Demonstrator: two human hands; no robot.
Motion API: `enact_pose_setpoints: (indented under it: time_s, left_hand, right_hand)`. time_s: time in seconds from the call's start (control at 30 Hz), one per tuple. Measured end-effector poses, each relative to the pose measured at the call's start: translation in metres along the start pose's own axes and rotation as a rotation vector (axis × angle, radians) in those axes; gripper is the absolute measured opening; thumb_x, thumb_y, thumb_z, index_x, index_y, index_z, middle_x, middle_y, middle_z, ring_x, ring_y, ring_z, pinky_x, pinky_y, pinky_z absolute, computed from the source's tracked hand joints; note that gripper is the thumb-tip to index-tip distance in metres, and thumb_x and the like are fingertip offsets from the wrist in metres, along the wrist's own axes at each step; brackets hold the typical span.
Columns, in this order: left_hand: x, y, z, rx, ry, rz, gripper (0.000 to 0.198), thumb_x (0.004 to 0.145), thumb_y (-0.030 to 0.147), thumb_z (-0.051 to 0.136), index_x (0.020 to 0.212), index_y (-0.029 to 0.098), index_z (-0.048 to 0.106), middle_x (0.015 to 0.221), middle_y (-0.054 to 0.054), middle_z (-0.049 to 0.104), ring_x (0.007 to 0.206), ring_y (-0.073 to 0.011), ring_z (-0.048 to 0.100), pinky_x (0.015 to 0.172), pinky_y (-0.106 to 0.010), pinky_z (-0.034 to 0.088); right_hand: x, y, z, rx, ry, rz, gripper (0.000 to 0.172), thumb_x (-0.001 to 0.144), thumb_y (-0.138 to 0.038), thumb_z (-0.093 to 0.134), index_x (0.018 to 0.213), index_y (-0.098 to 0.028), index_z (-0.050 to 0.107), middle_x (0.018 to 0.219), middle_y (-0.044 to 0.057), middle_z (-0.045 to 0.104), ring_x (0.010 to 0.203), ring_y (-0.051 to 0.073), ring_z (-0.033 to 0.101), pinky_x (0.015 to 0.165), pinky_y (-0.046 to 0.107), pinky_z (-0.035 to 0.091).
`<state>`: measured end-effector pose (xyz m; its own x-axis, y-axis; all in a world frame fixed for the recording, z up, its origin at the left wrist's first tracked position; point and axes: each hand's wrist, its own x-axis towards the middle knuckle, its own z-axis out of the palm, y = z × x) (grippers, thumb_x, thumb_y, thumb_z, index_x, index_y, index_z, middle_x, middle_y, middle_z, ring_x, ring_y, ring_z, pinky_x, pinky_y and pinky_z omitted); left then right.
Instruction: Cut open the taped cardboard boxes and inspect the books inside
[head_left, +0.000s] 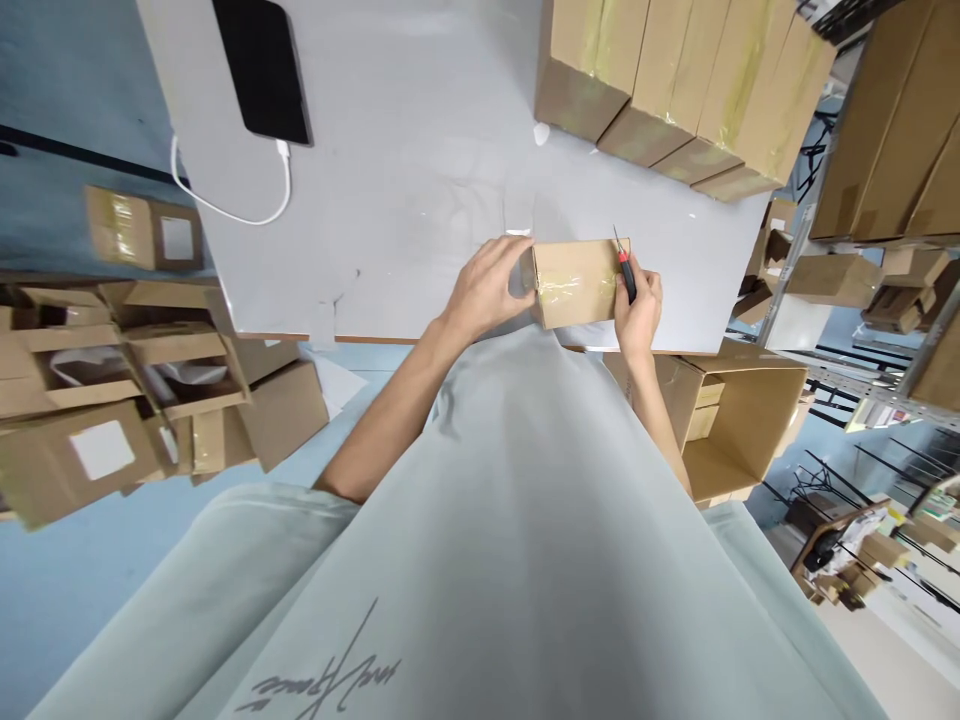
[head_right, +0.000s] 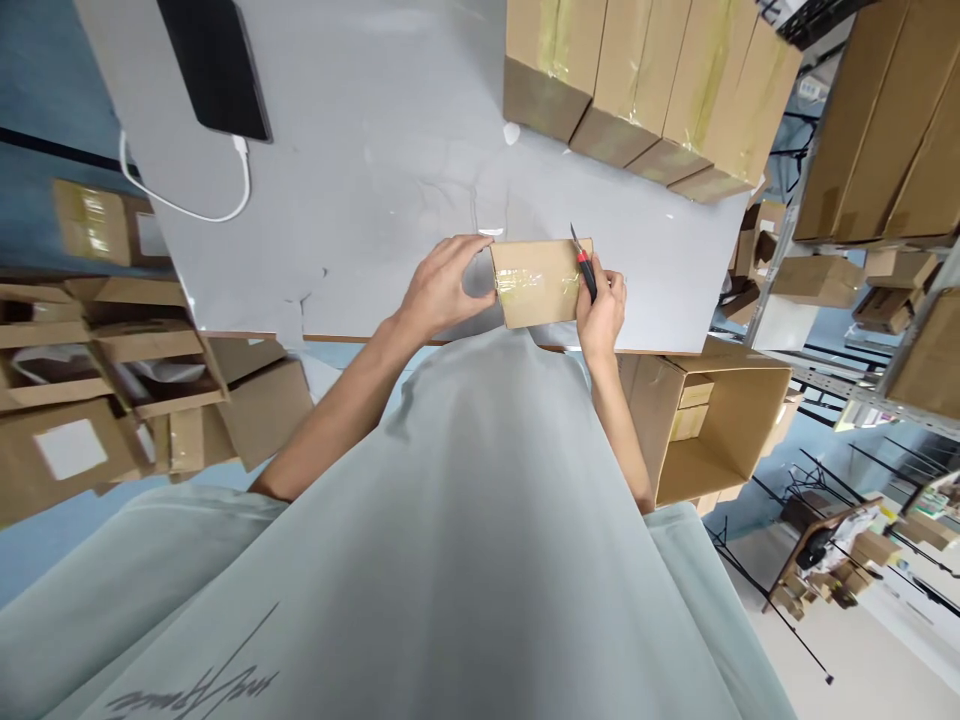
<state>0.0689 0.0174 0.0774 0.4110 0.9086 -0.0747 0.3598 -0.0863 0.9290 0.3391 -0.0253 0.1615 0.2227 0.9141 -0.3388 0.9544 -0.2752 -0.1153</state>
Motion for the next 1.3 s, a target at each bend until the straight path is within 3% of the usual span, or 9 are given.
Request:
enact_pose_setpoints:
  time_s: [0.2, 0.37, 0.57, 0.63, 0.77, 1.07, 1.2, 1.3]
  left_hand:
    - [0.0, 0.001, 0.005, 0.012, 0.012, -0.004, 0.071, 0.095, 0.042, 0.078, 0.162, 0.03, 0.058, 0.164, -0.011, 0.065, 0.151, -0.0409, 0.06, 0.133, -0.06, 0.05]
    - [-0.005, 0.002, 0.003, -0.012, 0.016, -0.002, 0.072, 0.096, 0.041, 0.077, 0.165, 0.033, 0.056, 0.167, -0.009, 0.063, 0.154, -0.0414, 0.058, 0.134, -0.061, 0.047]
    - [-0.004, 0.0, 0.003, -0.001, 0.031, 0.014, 0.071, 0.096, 0.045, 0.078, 0.163, 0.031, 0.057, 0.163, -0.01, 0.065, 0.149, -0.0401, 0.062, 0.131, -0.059, 0.051]
    - [-0.001, 0.001, 0.002, 0.004, 0.032, 0.025, 0.069, 0.096, 0.044, 0.078, 0.161, 0.03, 0.058, 0.162, -0.01, 0.066, 0.146, -0.0396, 0.063, 0.13, -0.058, 0.052]
    - [0.001, -0.001, 0.0, -0.008, 0.026, 0.037, 0.069, 0.096, 0.045, 0.079, 0.161, 0.029, 0.058, 0.16, -0.011, 0.067, 0.144, -0.0395, 0.064, 0.128, -0.057, 0.053]
    - [-0.001, -0.01, 0.011, -0.152, 0.033, -0.001, 0.07, 0.095, 0.053, 0.082, 0.158, 0.033, 0.061, 0.161, -0.008, 0.065, 0.151, -0.041, 0.06, 0.132, -0.058, 0.051]
    - [-0.002, -0.01, 0.009, -0.205, 0.016, 0.008, 0.069, 0.093, 0.053, 0.084, 0.155, 0.032, 0.063, 0.161, -0.008, 0.065, 0.152, -0.0418, 0.06, 0.132, -0.06, 0.051]
    - [-0.001, -0.01, 0.004, -0.198, -0.015, 0.038, 0.066, 0.093, 0.053, 0.083, 0.154, 0.032, 0.064, 0.16, -0.009, 0.067, 0.151, -0.0419, 0.061, 0.131, -0.059, 0.051]
  right_hand:
    - [-0.003, -0.005, -0.005, 0.118, 0.025, 0.09, 0.071, 0.117, -0.042, 0.044, 0.185, -0.027, 0.034, 0.143, 0.021, 0.062, 0.138, 0.038, 0.064, 0.12, 0.055, 0.053]
    - [-0.021, -0.017, -0.027, 0.142, 0.024, 0.13, 0.072, 0.117, -0.046, 0.049, 0.185, -0.029, 0.034, 0.145, 0.021, 0.066, 0.137, 0.04, 0.068, 0.112, 0.052, 0.059]
    - [-0.066, -0.063, -0.047, 0.258, -0.27, -0.001, 0.075, 0.116, -0.057, 0.049, 0.184, -0.031, 0.035, 0.138, 0.014, 0.083, 0.116, 0.035, 0.081, 0.105, 0.049, 0.064]
    - [-0.073, -0.08, -0.047, 0.32, -0.327, -0.001, 0.069, 0.117, -0.052, 0.048, 0.182, -0.032, 0.04, 0.136, 0.01, 0.085, 0.111, 0.034, 0.083, 0.105, 0.049, 0.064]
    - [-0.073, -0.103, -0.045, 0.29, -0.332, 0.018, 0.064, 0.117, -0.042, 0.043, 0.18, -0.032, 0.045, 0.141, 0.009, 0.084, 0.121, 0.036, 0.082, 0.106, 0.049, 0.063]
    - [-0.081, -0.127, -0.033, 0.098, -0.29, 0.067, 0.068, 0.12, -0.045, 0.035, 0.187, -0.031, 0.028, 0.125, 0.013, 0.087, 0.117, 0.039, 0.083, 0.1, 0.05, 0.064]
    - [-0.081, -0.141, -0.023, -0.011, -0.314, 0.127, 0.066, 0.122, -0.035, 0.028, 0.186, -0.025, 0.027, 0.117, 0.018, 0.085, 0.11, 0.04, 0.083, 0.102, 0.057, 0.063]
    - [-0.079, -0.148, -0.023, -0.025, -0.334, 0.128, 0.066, 0.123, -0.038, 0.032, 0.187, -0.025, 0.023, 0.117, 0.02, 0.084, 0.113, 0.04, 0.083, 0.105, 0.06, 0.062]
